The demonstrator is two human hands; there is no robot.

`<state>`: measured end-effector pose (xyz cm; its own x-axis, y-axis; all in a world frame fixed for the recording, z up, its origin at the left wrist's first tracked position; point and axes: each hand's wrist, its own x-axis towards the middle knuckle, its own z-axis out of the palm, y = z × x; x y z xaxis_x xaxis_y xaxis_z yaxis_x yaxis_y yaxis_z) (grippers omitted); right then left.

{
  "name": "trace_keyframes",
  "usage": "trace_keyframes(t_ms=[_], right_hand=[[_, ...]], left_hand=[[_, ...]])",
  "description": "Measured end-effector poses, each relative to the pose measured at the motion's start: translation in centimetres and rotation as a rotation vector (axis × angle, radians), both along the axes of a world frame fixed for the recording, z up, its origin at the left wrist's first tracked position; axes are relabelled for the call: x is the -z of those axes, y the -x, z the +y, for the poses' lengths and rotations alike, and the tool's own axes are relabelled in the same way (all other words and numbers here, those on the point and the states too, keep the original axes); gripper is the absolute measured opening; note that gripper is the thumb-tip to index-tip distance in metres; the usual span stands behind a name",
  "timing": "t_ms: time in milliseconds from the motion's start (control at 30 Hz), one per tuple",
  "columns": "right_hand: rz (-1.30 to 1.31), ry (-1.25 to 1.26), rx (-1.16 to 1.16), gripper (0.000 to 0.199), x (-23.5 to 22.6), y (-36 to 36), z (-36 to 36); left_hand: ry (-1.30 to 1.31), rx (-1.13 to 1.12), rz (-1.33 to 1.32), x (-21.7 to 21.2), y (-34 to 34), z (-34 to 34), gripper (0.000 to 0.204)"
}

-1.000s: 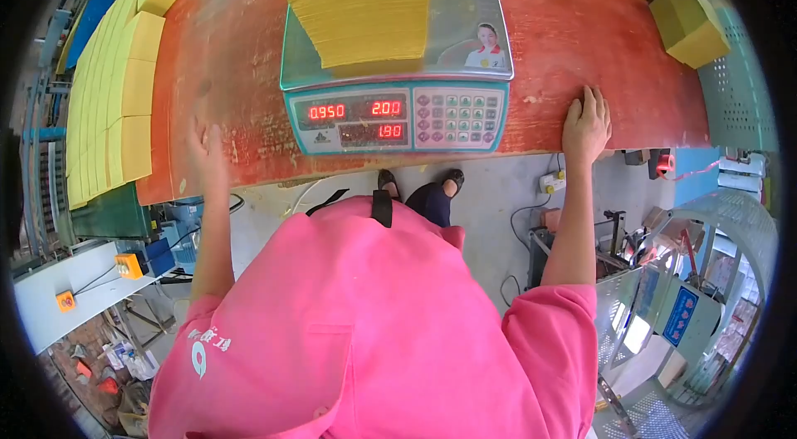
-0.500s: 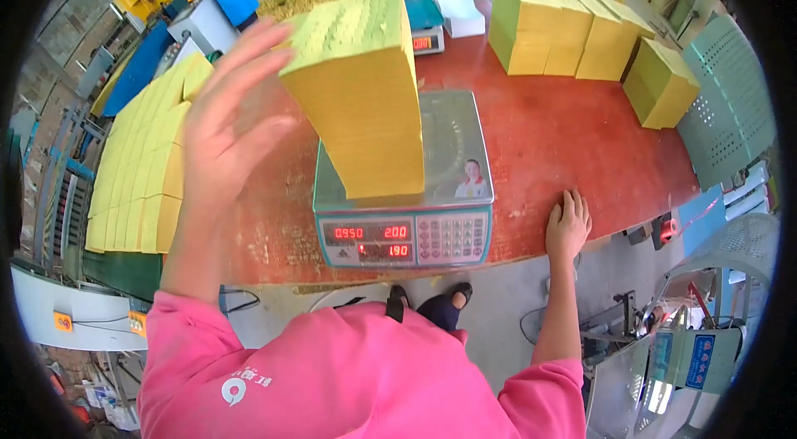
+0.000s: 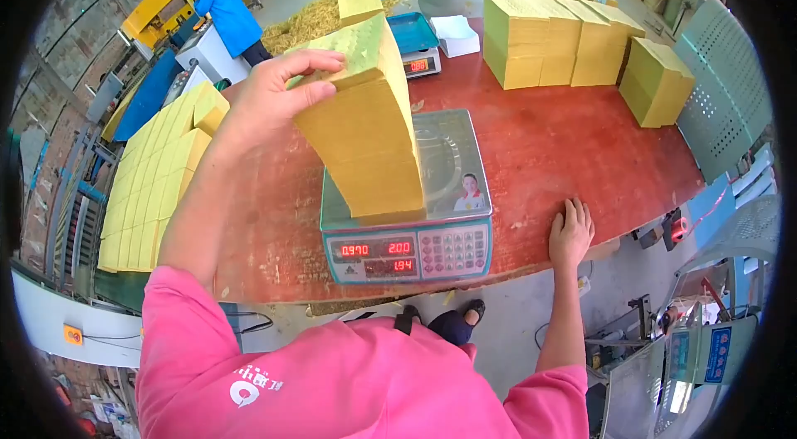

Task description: The recorder is weighing large stacks of yellow printed paper on a digital scale and sorting them into groups.

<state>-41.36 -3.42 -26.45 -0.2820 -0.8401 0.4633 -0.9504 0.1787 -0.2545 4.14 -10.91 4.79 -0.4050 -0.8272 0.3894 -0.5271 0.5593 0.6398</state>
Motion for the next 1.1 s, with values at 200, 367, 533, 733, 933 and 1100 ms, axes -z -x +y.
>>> trace_keyframes(t_ms=[200, 367, 533, 733, 933, 1100], right_hand=[[0.007, 0.033, -0.011, 0.034, 0.0, 0.1, 0.1], [-0.682, 0.115, -0.197, 0.037, -3.3, -0.5, -1.5], [-1.934, -0.150, -0.804, 0.056, -18.4, -7.7, -0.8], [-2.126, -0.198, -0.697, 0.045, -17.7, -3.2, -0.1], [-1.914, -0.457, -0.380, 0.042, -6.1, 2.9, -3.7], [-1.185, -0.245, -0.440, 0.049, -3.0, 3.5, -5.5]], left_hand=[[0.268, -0.111, -0.175, 0.2, -0.1, 0.6, 0.020], [0.513, -0.263, -0.166, -0.7, 2.1, 1.5, 0.017], [0.958, 0.037, -0.253, -1.8, 11.0, 5.4, 0.012], [0.818, 0.277, -0.339, 11.2, 22.1, 9.6, 0.025], [0.349, 0.275, -0.119, 15.6, 23.7, 11.6, 0.042], [0.143, 0.273, -0.087, 10.2, 14.4, 13.4, 0.029]])
